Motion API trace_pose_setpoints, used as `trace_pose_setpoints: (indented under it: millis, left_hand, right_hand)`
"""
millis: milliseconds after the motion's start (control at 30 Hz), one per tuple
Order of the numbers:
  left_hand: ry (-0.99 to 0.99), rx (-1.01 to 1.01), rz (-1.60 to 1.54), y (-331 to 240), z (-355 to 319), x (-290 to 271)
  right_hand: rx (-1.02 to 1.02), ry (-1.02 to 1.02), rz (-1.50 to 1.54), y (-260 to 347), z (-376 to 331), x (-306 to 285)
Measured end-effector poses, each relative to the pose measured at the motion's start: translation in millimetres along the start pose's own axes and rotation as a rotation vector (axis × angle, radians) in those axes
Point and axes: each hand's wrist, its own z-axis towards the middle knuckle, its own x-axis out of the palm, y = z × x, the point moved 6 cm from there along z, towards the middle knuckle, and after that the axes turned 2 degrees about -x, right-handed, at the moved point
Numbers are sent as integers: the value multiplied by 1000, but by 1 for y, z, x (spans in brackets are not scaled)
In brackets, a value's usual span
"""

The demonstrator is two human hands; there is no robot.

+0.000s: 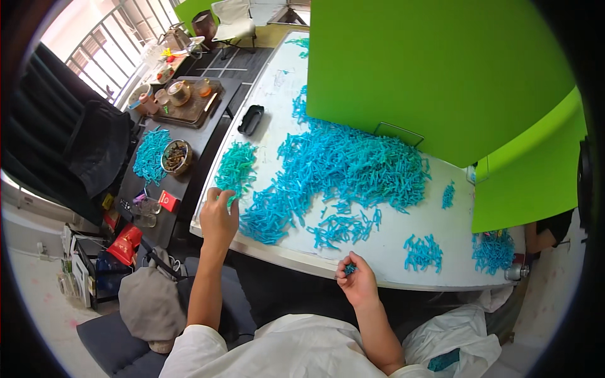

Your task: Searching through shredded blue packing material on a workbench to pick out and group small plastic parts.

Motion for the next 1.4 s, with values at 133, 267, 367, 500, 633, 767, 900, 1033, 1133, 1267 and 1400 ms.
trace_pose_setpoints:
  millis: [133,267,367,500,633,767,900,1033,1133,1267,1400]
  left_hand:
    - [130,86,-261,-63,-14,22]
    - [157,340,-318,-137,-24,56]
    - [210,375,-331,-169,-21,97]
    - [232,266,-304,-189,-13,131]
    - [282,234,-256,-192,-19,139]
    - [271,216,-333,-181,-29,128]
    - [264,216,-407,-178,-35,113]
    - [256,170,-473,-163,-41,103]
    - [142,152,-377,-151,-38,91]
    - [211,39,-232,-135,-38,95]
    - [262,79,-194,-143,-36,102]
  right_hand:
    - [-4,86,-23,2,2,-2]
    - [-23,6,-111,6,-4,4]
    - [-53,24,-87,9,-4,3]
    - [-40,58,-38,11,-8,0]
    - [-33,47,-6,14,-9,-7]
    - [-28,30,-17,15,-8,-9]
    - [-23,29,-23,12,-6,-10]
    - [-19,53,-9,10,-6,-8]
    - [-26,42,-15,14,-9,-8]
    - [-82,68,-45,19,-8,-11]
    - [-134,46,-64,22,-7,-7]
